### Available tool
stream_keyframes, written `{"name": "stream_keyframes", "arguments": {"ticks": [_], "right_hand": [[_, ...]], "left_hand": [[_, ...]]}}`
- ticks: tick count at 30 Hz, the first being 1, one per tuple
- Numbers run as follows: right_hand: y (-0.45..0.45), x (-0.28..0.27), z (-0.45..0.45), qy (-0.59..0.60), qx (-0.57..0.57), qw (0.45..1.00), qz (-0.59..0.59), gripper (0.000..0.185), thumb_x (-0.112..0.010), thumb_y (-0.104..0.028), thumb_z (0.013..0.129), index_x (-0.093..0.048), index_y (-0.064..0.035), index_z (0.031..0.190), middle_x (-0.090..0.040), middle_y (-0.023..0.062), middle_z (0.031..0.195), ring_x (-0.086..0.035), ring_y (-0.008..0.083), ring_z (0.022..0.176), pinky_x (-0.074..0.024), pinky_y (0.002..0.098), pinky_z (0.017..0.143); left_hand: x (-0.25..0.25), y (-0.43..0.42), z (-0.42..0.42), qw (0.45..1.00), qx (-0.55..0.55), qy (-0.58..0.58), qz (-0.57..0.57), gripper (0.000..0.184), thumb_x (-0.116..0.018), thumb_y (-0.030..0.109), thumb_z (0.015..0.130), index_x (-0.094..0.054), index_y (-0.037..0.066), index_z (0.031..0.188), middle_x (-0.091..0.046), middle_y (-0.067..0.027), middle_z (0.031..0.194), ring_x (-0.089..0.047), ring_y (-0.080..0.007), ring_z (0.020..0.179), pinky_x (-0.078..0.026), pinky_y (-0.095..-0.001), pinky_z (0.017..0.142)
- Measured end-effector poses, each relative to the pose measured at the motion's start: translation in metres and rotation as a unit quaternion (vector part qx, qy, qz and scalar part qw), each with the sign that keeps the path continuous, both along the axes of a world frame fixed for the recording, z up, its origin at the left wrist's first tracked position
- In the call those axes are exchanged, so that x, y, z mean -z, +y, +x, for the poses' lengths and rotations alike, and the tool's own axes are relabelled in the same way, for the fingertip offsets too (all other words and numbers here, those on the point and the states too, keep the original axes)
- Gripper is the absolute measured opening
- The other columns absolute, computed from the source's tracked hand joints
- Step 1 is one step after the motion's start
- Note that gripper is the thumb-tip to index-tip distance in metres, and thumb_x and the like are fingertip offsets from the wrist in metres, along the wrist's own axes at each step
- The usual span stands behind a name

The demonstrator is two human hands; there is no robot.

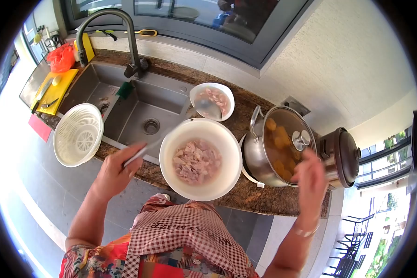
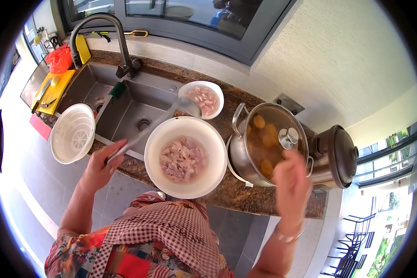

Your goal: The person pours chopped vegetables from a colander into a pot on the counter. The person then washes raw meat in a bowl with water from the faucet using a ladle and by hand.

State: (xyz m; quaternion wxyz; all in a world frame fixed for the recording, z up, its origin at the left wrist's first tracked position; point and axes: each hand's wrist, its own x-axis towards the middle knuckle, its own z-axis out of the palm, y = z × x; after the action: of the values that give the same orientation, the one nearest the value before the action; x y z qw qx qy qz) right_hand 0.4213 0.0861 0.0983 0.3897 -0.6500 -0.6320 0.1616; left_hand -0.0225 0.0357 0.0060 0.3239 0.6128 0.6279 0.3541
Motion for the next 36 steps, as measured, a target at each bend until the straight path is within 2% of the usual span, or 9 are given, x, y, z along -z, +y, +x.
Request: {"name": "stream_keyframes", "arguments": {"ticks": [1,3,7,12,16,19,25,31,36], "right_hand": [[-0.024,0.01,-0.015,0.063,-0.018,0.996,-0.062,0.033,-0.075,-0.015,0.095,-0.069,-0.0021,0.124,-0.073,0.0029,0.079,-0.065,0.0058,0.07,-0.0514,0.0218,0.063],[-0.054,0.061,-0.029,0.047,-0.146,0.984,-0.089,0.034,-0.074,-0.017,0.095,-0.069,-0.0008,0.124,-0.074,0.0052,0.079,-0.066,0.007,0.067,-0.0531,0.0227,0.064],[-0.08,0.161,-0.047,0.068,-0.088,0.966,-0.235,0.039,-0.074,-0.027,0.095,-0.069,-0.0003,0.123,-0.075,0.0114,0.082,-0.071,0.0142,0.07,-0.0563,0.0306,0.068],[-0.11,0.228,-0.026,0.063,-0.052,0.949,-0.304,0.045,-0.074,-0.035,0.094,-0.07,-0.0025,0.126,-0.075,0.0147,0.085,-0.074,0.0227,0.077,-0.0568,0.0349,0.072],[-0.134,0.235,-0.022,0.077,-0.006,0.941,-0.329,0.044,-0.073,-0.035,0.094,-0.071,-0.0062,0.127,-0.076,0.0165,0.088,-0.076,0.0276,0.083,-0.0576,0.0376,0.074],[-0.152,0.254,-0.011,0.03,-0.01,0.951,-0.309,0.044,-0.073,-0.03,0.097,-0.068,0.0017,0.127,-0.078,0.0166,0.091,-0.074,0.0178,0.081,-0.0576,0.033,0.074],[-0.16,0.263,-0.015,0.039,0.026,0.936,-0.349,0.043,-0.073,-0.03,0.096,-0.069,-0.0002,0.127,-0.078,0.0196,0.093,-0.076,0.0221,0.089,-0.0582,0.0346,0.076],[-0.151,0.261,-0.026,0.033,0.019,0.937,-0.348,0.043,-0.074,-0.03,0.095,-0.07,-0.0005,0.127,-0.078,0.0189,0.092,-0.076,0.0204,0.088,-0.0582,0.0335,0.076],[-0.149,0.268,-0.028,0.058,0.007,0.937,-0.345,0.042,-0.075,-0.028,0.095,-0.07,-0.0009,0.126,-0.078,0.016,0.089,-0.075,0.0161,0.084,-0.0577,0.0314,0.073]], "left_hand": [[-0.001,0.018,0.002,0.999,-0.011,0.022,0.025,0.04,-0.067,0.013,0.097,-0.064,0.007,0.137,-0.074,-0.0205,0.109,-0.074,-0.0328,0.094,-0.056,-0.037,0.082],[0.009,0.062,0.004,0.992,-0.006,0.095,0.082,0.039,-0.064,0.017,0.098,-0.064,0.01,0.137,-0.074,-0.0192,0.112,-0.072,-0.0385,0.098,-0.056,-0.0419,0.085],[0.059,0.153,0.012,0.983,0.032,0.172,0.055,0.039,-0.062,0.021,0.099,-0.064,0.019,0.138,-0.073,-0.0159,0.115,-0.07,-0.0385,0.103,-0.055,-0.0473,0.088],[0.101,0.219,0.037,0.961,0.075,0.264,0.015,0.042,-0.056,0.028,0.101,-0.06,0.026,0.143,-0.074,-0.0149,0.111,-0.071,-0.0363,0.101,-0.057,-0.0486,0.088],[0.109,0.223,0.035,0.958,0.069,0.279,-0.022,0.042,-0.055,0.029,0.101,-0.06,0.027,0.143,-0.074,-0.0139,0.112,-0.071,-0.0365,0.101,-0.057,-0.0494,0.087],[0.097,0.211,0.019,0.959,0.075,0.273,-0.009,0.041,-0.057,0.027,0.101,-0.061,0.025,0.141,-0.074,-0.0134,0.112,-0.071,-0.0367,0.101,-0.057,-0.0485,0.087],[0.07,0.174,-0.015,0.975,0.045,0.21,0.049,0.039,-0.064,0.022,0.098,-0.065,0.021,0.137,-0.074,-0.0137,0.113,-0.07,-0.0365,0.103,-0.057,-0.0472,0.087],[0.091,0.168,-0.023,0.969,0.074,0.231,0.041,0.038,-0.064,0.023,0.099,-0.065,0.022,0.137,-0.074,-0.0149,0.114,-0.07,-0.0369,0.103,-0.057,-0.0469,0.088],[0.115,0.197,0.013,0.977,0.08,0.194,0.029,0.038,-0.062,0.025,0.1,-0.065,0.023,0.138,-0.074,-0.0163,0.114,-0.07,-0.0374,0.104,-0.056,-0.0467,0.088]]}}
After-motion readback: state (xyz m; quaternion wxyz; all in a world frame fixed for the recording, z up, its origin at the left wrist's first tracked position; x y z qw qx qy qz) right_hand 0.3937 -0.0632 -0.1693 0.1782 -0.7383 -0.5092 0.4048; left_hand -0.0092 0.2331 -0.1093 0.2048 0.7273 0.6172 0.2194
